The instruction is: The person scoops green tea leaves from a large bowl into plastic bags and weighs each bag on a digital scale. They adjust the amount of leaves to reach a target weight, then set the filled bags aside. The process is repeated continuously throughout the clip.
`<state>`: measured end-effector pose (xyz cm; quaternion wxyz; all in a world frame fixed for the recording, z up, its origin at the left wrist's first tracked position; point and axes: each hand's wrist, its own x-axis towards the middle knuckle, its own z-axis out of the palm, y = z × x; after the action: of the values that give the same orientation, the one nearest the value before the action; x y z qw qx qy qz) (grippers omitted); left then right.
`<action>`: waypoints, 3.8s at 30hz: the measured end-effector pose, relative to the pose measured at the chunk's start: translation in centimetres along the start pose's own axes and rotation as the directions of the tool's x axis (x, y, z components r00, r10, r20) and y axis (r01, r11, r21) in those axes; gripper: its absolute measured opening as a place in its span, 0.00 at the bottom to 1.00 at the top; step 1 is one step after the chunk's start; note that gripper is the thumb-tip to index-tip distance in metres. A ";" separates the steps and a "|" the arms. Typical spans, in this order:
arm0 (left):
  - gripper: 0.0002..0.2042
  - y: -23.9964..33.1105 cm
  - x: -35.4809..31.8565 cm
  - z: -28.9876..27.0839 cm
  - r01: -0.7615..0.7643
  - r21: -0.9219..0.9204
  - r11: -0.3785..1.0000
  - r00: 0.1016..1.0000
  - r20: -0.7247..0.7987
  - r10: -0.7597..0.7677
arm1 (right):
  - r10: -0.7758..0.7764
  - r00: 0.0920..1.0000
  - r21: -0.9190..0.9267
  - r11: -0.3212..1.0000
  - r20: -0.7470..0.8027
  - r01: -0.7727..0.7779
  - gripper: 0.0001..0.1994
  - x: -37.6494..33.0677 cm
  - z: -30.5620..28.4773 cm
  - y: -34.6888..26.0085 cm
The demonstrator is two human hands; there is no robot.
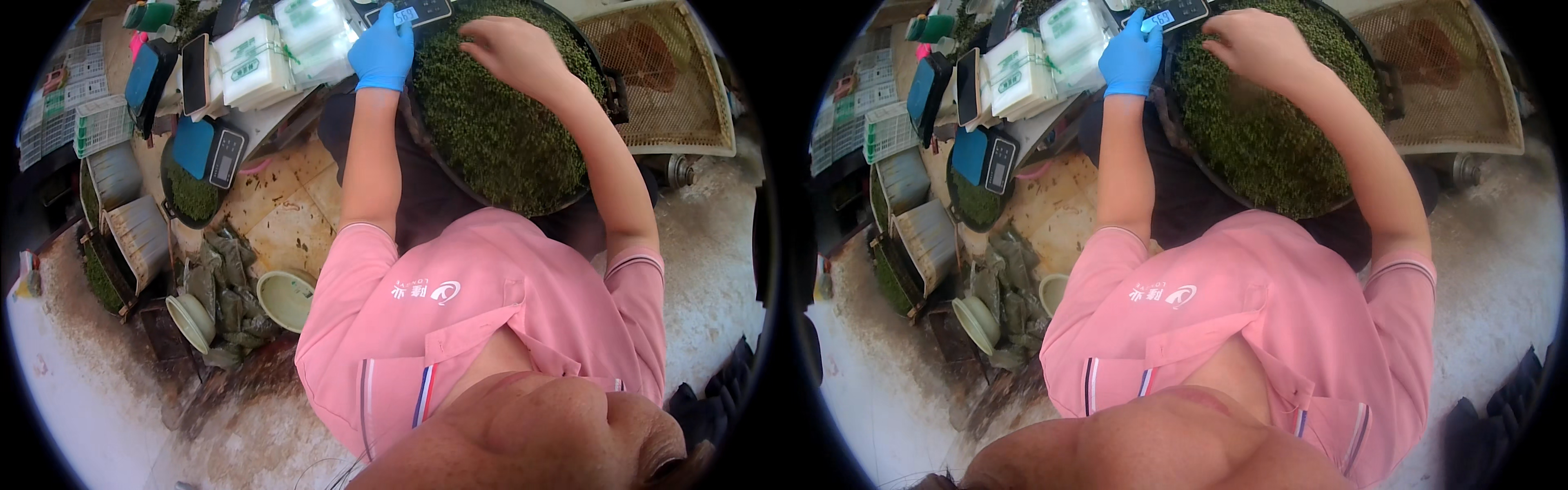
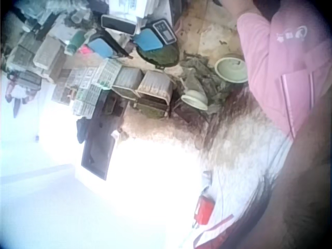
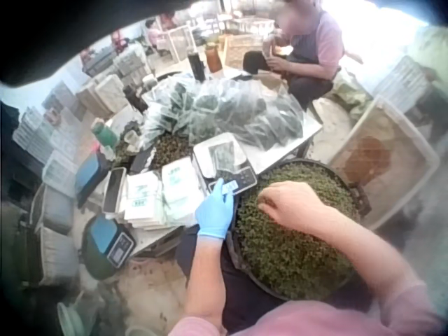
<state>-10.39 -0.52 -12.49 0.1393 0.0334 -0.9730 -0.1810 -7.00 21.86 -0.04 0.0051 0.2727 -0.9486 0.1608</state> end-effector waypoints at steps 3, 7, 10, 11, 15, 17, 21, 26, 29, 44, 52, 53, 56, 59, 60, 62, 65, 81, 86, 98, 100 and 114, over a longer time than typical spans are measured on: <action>0.17 0.1 0.4 0.2 -0.018 -0.133 0.991 0.992 -0.127 0.001 | 0.041 0.996 -0.147 0.989 0.085 -0.028 0.10 3.8 3.4 -0.5; 0.11 -0.4 0.8 0.6 -0.066 -0.062 0.996 0.975 -0.215 0.051 | -0.082 0.995 -0.079 0.993 0.060 0.087 0.25 7.9 5.7 -0.3; 0.08 0.1 1.7 0.6 -0.081 -0.031 0.996 0.979 -0.192 0.074 | 0.046 0.991 -0.106 0.994 0.129 -0.032 0.26 9.6 6.6 -0.4; 0.08 -0.2 1.8 1.2 -0.083 -0.011 0.996 0.970 -0.230 0.078 | 0.042 0.988 -0.134 0.991 0.148 -0.022 0.27 10.2 7.2 -0.1; 0.07 0.0 1.6 1.2 -0.079 0.001 0.997 0.956 -0.284 0.076 | 0.008 0.976 -0.176 0.984 0.216 0.031 0.28 11.2 7.7 1.1; 0.07 0.3 1.1 0.7 -0.043 0.000 0.999 0.962 -0.271 0.041 | 0.035 0.965 -0.210 0.977 0.259 0.021 0.27 11.7 6.8 0.9; 0.07 0.0 0.1 0.4 -0.016 -0.144 0.989 0.962 -0.273 -0.024 | 0.006 0.973 -0.235 0.971 0.229 0.050 0.26 12.1 6.7 1.5; 0.09 -1.2 -1.3 0.5 -0.155 -0.460 0.875 0.965 -0.260 0.034 | -0.010 0.981 -0.233 0.971 0.195 0.056 0.23 12.4 7.2 2.1; 0.09 -0.9 -2.4 0.5 -0.084 -0.689 0.720 0.996 -0.051 0.068 | -0.011 0.980 -0.203 0.978 0.199 0.052 0.22 12.6 7.5 2.3; 0.08 -0.4 1.2 0.7 0.093 -0.402 0.911 0.980 -0.126 -0.156 | -0.022 0.979 -0.184 0.981 0.201 0.060 0.21 12.6 7.4 2.9; 0.06 -1.7 -2.0 -0.9 0.114 -0.842 0.527 0.993 0.096 -0.062 | -0.013 0.969 -0.234 0.970 0.245 0.072 0.22 12.6 6.3 2.7; 0.06 -1.5 -2.3 -2.0 0.145 -0.842 0.520 0.984 0.179 0.016 | -0.034 0.971 -0.228 0.970 0.236 0.090 0.23 12.4 6.1 2.6; 0.08 -1.2 -2.8 -2.7 0.281 -0.847 0.451 0.888 0.408 0.211 | -0.068 0.970 -0.153 0.983 0.234 0.105 0.23 11.3 4.3 1.5; 0.10 -0.6 -2.8 -3.7 0.330 -0.781 0.531 0.800 0.530 0.282 | -0.084 0.968 -0.068 0.992 0.235 0.102 0.23 9.6 1.5 0.8; 0.10 -0.8 -2.8 -3.4 0.322 -0.788 0.525 0.828 0.503 0.248 | -0.093 0.968 -0.042 0.994 0.233 0.105 0.22 9.2 1.0 0.8; 0.10 -1.0 -2.6 -2.8 0.302 -0.803 0.513 0.874 0.449 0.188 | -0.045 0.976 -0.084 0.994 0.213 0.064 0.17 8.6 0.5 1.1; 0.11 -1.5 -2.3 -1.3 0.261 -0.763 0.591 0.944 0.330 0.008 | -0.018 0.978 -0.210 0.976 0.209 0.063 0.11 8.0 1.4 3.0; 0.11 -2.9 -2.1 0.1 0.143 -0.742 0.655 0.987 0.157 -0.036 | 0.121 0.943 -0.169 0.983 0.310 -0.070 0.07 7.0 3.3 6.1; 0.11 -3.0 -2.1 0.3 0.108 -0.718 0.687 0.991 0.133 -0.016 | 0.113 0.911 -0.125 0.990 0.396 -0.068 0.08 7.2 3.5 4.9; 0.11 -3.1 -2.3 0.5 0.089 -0.692 0.716 0.990 0.139 0.011 | 0.129 0.893 0.438 0.835 0.430 -0.332 0.09 5.8 1.9 6.0; 0.11 -2.9 -2.3 0.5 0.096 -0.700 0.707 0.990 0.143 0.007 | 0.196 0.830 0.596 0.612 0.523 -0.520 0.09 5.2 1.6 6.4; 0.12 -1.5 -2.5 0.0 0.134 -0.770 0.624 0.969 0.233 0.080 | 0.052 0.748 0.583 0.592 0.662 -0.557 0.11 3.7 0.1 5.6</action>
<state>-8.01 -1.61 -13.67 0.0161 -0.0382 -0.8068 -0.5893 -13.02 24.39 -1.43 -0.4274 0.1075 -0.7797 0.4448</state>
